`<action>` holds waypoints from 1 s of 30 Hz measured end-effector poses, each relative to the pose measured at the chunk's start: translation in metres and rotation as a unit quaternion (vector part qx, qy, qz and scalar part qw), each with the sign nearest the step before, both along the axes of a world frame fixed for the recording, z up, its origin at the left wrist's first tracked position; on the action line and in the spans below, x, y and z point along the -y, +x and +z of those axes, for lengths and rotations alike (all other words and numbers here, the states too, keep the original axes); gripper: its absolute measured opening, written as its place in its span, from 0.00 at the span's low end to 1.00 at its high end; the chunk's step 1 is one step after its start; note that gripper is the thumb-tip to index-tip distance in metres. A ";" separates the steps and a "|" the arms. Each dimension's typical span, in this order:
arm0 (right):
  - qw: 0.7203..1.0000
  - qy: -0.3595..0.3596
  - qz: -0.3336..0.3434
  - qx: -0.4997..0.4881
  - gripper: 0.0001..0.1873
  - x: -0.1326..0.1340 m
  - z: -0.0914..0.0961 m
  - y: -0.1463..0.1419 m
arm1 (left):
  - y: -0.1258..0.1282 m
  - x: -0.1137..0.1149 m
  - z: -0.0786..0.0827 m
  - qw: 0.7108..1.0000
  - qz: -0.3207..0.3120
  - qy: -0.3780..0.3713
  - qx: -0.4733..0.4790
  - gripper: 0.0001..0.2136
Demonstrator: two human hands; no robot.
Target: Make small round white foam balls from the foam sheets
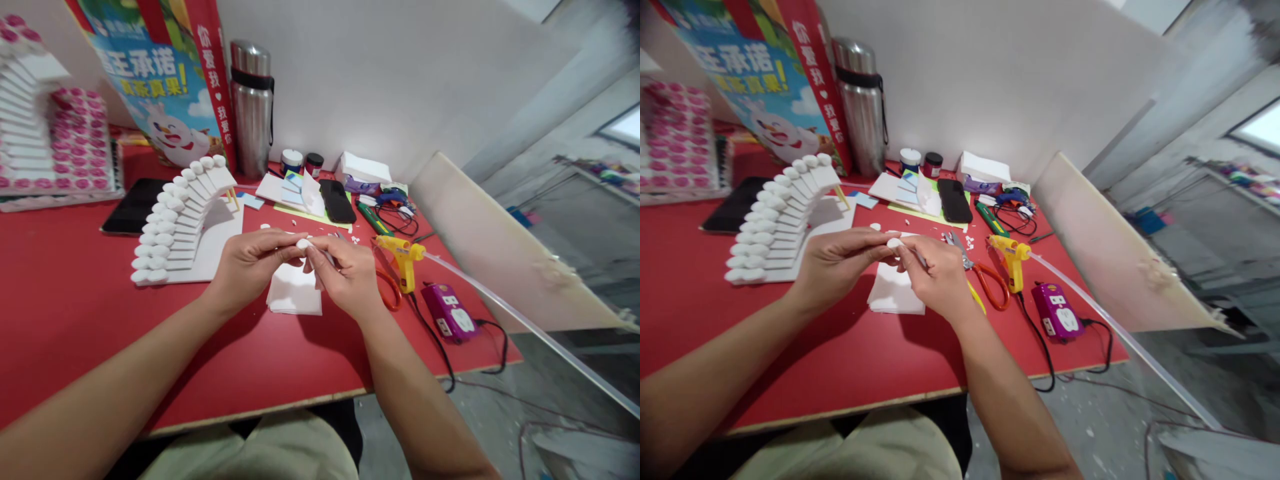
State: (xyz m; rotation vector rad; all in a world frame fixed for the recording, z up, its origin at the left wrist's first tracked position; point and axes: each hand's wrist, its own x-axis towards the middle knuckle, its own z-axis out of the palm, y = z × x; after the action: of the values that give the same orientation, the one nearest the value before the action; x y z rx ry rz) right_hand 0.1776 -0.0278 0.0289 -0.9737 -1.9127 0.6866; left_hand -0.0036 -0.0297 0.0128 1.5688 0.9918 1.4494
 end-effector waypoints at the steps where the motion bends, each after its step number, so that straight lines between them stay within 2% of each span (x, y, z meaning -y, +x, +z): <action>1: 1.000 0.006 -0.006 0.001 0.11 0.001 -0.001 -0.001 | 0.002 0.001 -0.001 1.000 0.009 0.015 -0.008 0.07; 5: 0.998 0.031 -0.049 0.023 0.12 0.003 -0.003 -0.007 | 0.005 0.003 -0.007 0.995 0.054 0.061 -0.056 0.06; 8: 0.997 0.017 -0.062 0.037 0.14 0.002 -0.005 -0.010 | 0.004 0.001 -0.010 0.995 0.062 0.038 -0.069 0.07; 12: 0.995 -0.029 -0.088 0.028 0.12 -0.002 -0.008 -0.009 | 0.002 -0.004 -0.012 0.999 0.006 -0.039 -0.023 0.09; 15: 0.993 -0.029 -0.108 0.024 0.09 -0.003 -0.008 -0.008 | 0.001 -0.007 -0.014 0.998 -0.040 -0.051 -0.003 0.09; 22: 0.987 0.041 -0.147 0.044 0.05 0.000 -0.008 -0.015 | 0.005 -0.006 -0.017 0.999 -0.019 -0.022 -0.017 0.07; 25: 0.980 0.096 -0.166 0.060 0.05 0.002 -0.012 -0.018 | 0.009 -0.002 -0.017 1.000 0.008 -0.020 -0.002 0.06; 28: 0.973 0.152 -0.149 0.091 0.07 0.005 -0.013 -0.018 | 0.010 -0.001 -0.016 0.999 0.017 -0.029 0.019 0.05; 30: 0.977 0.150 -0.124 0.084 0.08 0.006 -0.011 -0.017 | 0.008 -0.002 -0.015 0.999 0.006 -0.037 0.038 0.05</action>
State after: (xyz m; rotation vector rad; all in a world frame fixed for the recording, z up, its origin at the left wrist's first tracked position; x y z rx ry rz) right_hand 0.1607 -0.0339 0.0183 -1.0777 -1.9248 0.1681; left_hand 0.0046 -0.0276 -0.0019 1.4481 1.0002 1.4528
